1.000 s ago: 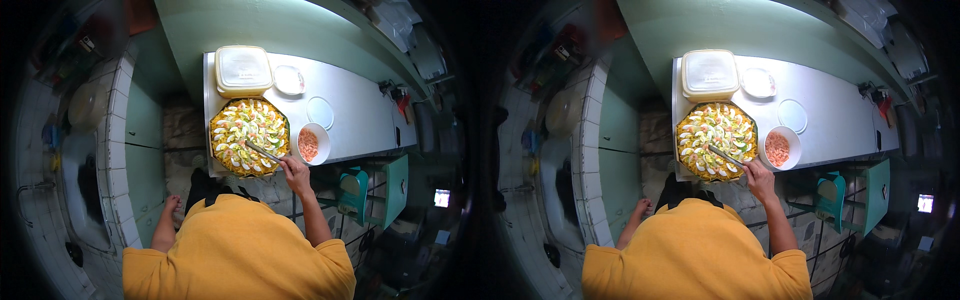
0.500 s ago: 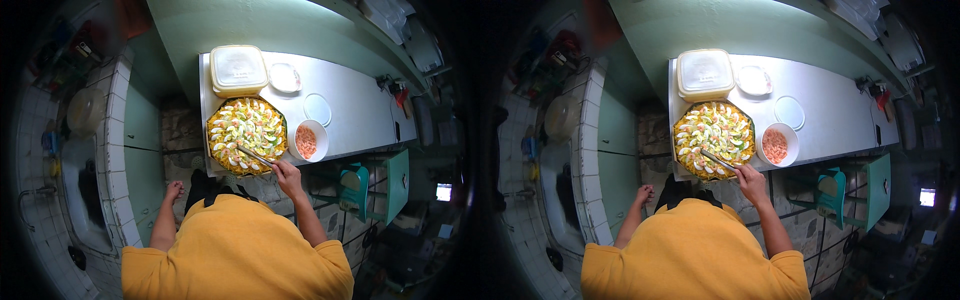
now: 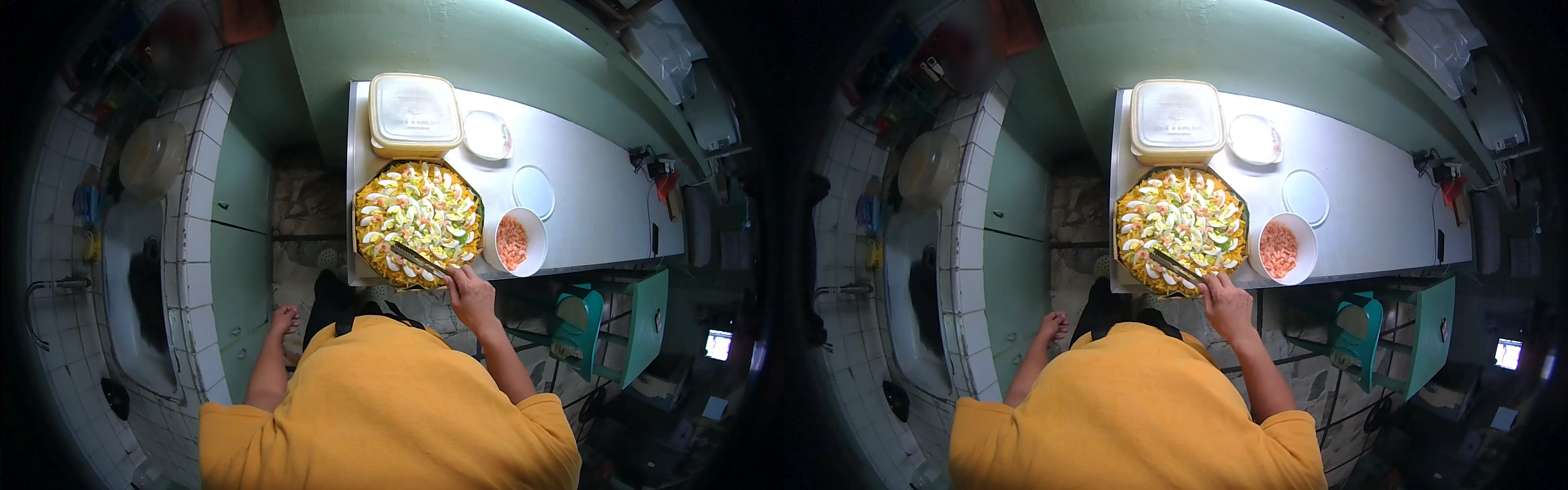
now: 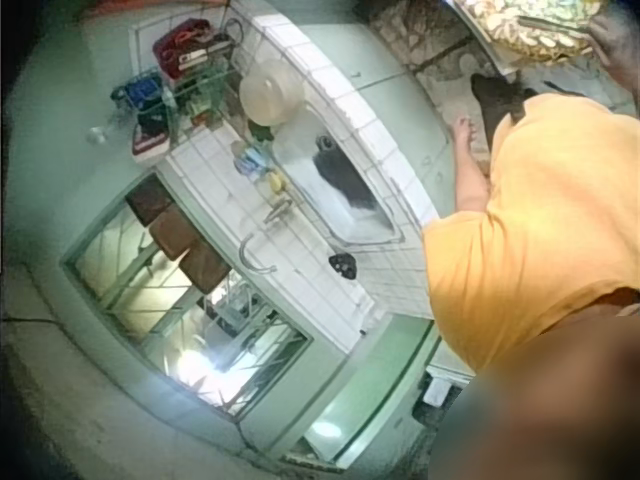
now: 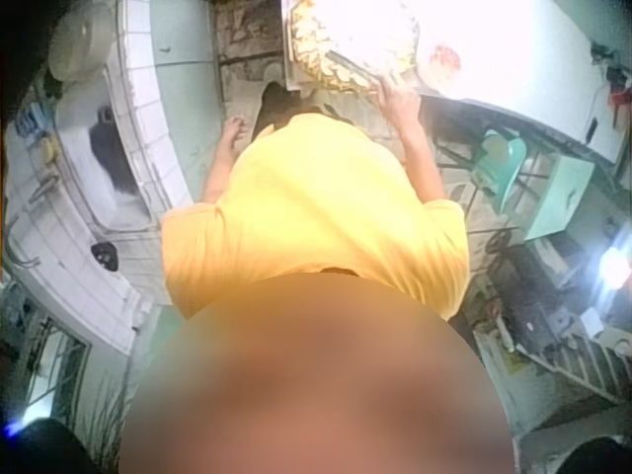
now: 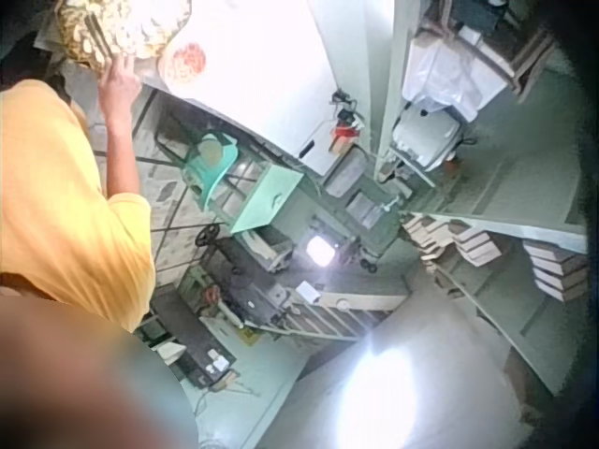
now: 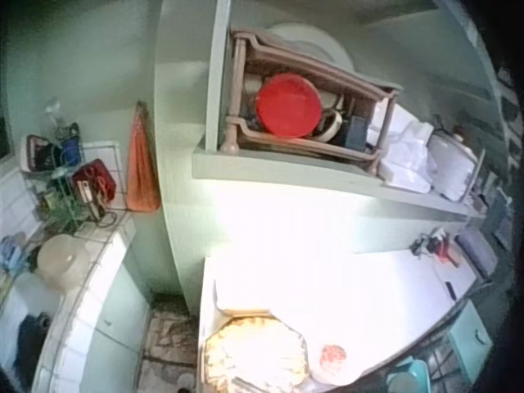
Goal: The person receives a large round dish topped with sliced eggs and vegetables, then uses tongs to add shrimp and fried noodles from separate containers onto the dish. The person places the completed dish on a countertop.
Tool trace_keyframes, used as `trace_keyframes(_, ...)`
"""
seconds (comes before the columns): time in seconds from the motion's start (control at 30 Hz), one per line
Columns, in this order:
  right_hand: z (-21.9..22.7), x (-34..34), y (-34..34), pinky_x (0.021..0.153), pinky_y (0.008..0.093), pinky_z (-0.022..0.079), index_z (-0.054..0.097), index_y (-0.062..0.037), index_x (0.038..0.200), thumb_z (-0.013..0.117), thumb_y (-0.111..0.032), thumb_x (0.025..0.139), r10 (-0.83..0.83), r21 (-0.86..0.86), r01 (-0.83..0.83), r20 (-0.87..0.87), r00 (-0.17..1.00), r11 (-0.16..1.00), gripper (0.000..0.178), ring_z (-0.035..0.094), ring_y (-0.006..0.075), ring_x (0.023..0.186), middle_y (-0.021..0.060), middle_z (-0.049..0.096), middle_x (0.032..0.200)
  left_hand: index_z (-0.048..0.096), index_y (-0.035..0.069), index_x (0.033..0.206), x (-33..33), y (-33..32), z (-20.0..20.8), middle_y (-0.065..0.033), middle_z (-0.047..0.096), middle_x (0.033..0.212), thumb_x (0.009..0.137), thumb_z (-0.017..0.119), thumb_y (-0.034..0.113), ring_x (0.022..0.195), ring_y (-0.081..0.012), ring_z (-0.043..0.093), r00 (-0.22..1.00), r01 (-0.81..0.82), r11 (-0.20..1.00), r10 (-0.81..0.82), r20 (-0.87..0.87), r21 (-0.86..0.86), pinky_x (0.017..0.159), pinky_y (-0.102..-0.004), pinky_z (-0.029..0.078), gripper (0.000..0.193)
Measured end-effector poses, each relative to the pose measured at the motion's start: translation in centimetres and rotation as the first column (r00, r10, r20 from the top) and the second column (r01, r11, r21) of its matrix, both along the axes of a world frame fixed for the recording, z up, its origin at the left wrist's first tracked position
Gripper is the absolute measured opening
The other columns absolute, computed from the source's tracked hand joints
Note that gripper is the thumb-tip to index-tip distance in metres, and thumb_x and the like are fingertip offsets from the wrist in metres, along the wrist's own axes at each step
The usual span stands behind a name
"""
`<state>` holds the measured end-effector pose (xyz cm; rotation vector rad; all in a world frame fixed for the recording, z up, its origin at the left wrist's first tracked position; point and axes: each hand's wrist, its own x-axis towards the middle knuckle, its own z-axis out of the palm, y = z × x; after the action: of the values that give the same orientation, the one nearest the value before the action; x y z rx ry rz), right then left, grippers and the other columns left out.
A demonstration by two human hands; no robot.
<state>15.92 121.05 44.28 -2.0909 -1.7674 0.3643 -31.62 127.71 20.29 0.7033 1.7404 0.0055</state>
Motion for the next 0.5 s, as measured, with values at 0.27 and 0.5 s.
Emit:
trace_keyframes(0.27, -0.8, -0.9, -0.2, 0.058, 0.038, 0.047, 0.066, -0.0116, 0.103, 0.064, -0.021, 0.091, 0.028, 0.152, -0.029, 0.008, 1.0, 0.988, 0.015, 0.062, 0.0274, 0.066, 0.0047, 0.061, 0.085, 0.061, 0.018, 0.118, 0.8, 1.3, -1.0, 0.0026, 0.065, 0.095, 0.099, 0.055, 0.031, 0.072, -0.0112, 0.062, 0.999, 0.044, 0.999, -0.045, 0.023, 0.023, 0.059, -0.029, 0.049, 0.024)
trace_keyframes(0.5, -1.1, -0.8, -0.8, 0.062, 0.0359, 0.043, 0.066, -0.0118, 0.109, 0.067, -0.019, 0.087, 0.117, 0.209, -0.169, 0.241, 0.963, 0.963, 0.023, 0.06, 0.0215, 0.073, 0.0018, 0.06, 0.084, 0.06, 0.017, 0.118, 1.7, 2.3, -0.6, 0.0031, 0.064, 0.094, 0.099, 0.055, 0.031, 0.073, -0.0101, 0.061, 0.997, 0.065, 0.997, -0.066, 0.031, 0.037, 0.059, -0.028, 0.048, 0.024)
